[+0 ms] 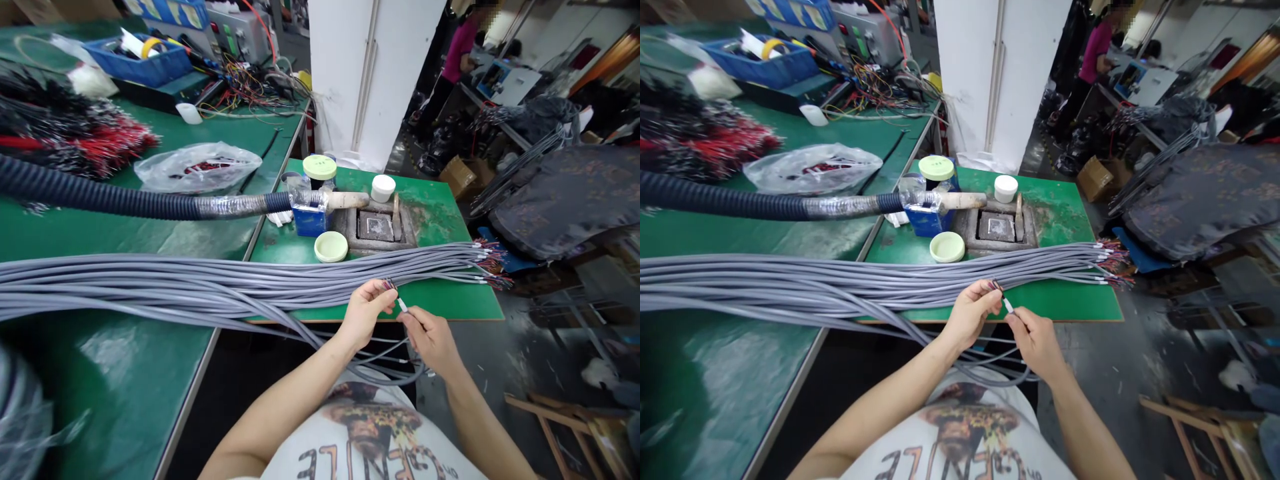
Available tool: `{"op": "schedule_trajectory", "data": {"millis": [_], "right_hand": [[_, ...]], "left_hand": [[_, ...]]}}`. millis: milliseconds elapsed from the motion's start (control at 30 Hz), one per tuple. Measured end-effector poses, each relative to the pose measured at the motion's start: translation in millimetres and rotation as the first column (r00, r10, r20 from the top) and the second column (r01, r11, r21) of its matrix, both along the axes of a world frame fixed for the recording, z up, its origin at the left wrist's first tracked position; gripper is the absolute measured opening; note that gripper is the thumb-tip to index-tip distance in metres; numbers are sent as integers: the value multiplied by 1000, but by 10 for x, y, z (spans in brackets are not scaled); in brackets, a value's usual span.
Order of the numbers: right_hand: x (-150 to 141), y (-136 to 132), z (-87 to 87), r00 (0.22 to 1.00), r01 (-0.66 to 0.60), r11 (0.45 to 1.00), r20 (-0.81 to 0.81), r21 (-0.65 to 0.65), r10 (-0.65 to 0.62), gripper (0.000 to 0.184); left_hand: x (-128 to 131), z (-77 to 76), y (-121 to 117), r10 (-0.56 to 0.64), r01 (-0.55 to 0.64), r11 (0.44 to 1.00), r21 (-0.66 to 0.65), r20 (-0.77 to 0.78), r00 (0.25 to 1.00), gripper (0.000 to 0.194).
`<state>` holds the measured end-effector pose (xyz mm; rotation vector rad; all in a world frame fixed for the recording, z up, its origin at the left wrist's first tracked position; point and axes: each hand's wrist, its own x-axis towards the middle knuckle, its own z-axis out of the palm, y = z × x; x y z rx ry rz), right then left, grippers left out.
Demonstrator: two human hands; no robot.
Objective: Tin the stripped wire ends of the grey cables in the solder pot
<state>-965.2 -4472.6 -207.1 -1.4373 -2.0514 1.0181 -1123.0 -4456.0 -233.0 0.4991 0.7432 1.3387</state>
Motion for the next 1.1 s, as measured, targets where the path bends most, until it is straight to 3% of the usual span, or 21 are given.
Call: {"op": "schedule_trajectory", "data": {"millis": [167, 267, 367, 467, 533, 600, 667, 733, 800, 967, 1033, 1100], "right_hand": [[-30, -14, -22, 996, 65, 998, -64, -21, -67, 32], [-56, -14, 0, 993, 63, 995, -94, -76, -70, 34], [-54, -8, 21, 982, 78, 987, -159, -144, -101, 36], [-13, 3, 30, 964, 113, 976, -217, -184, -152, 38], [21, 8, 34, 957, 112, 972, -240, -206, -161, 38], [41, 3, 41, 953, 91, 968, -261, -232, -152, 38], [43, -8, 48, 954, 55, 966, -272, -254, -126, 36], [36, -20, 54, 957, 22, 964, -275, -265, -98, 35], [31, -25, 58, 960, -1, 965, -272, -264, -74, 35], [28, 6, 101, 977, -59, 964, -211, -258, 3, 33], [-9, 25, 122, 985, -53, 975, -173, -215, 15, 27], [-73, 39, 117, 990, -5, 994, -143, -111, -11, 37]], "left_hand": [[104, -29, -29, 91, -89, 995, -38, 61, 994, 22], [149, -76, -63, 155, -155, 988, -8, 9, 988, 19], [136, -113, -126, 285, -236, 950, 206, -256, 924, 14], [85, -144, -179, 390, -157, 869, 469, -453, 802, 10], [48, -162, -170, 321, -102, 876, 471, -414, 852, 14], [14, -171, -114, 179, -85, 935, 344, -252, 951, 20], [-22, -166, -30, 52, -37, 979, 199, -68, 996, 23], [-66, -149, 53, -33, 32, 991, 132, 5, 999, 25], [-114, -130, 113, -100, 101, 985, 142, -16, 995, 26], [-168, -112, 140, -128, 144, 972, 185, -95, 987, 21], [-134, -108, 118, -133, 144, 975, 169, -76, 988, 23], [-77, -103, 84, -158, 157, 979, 126, -5, 987, 23]]}}
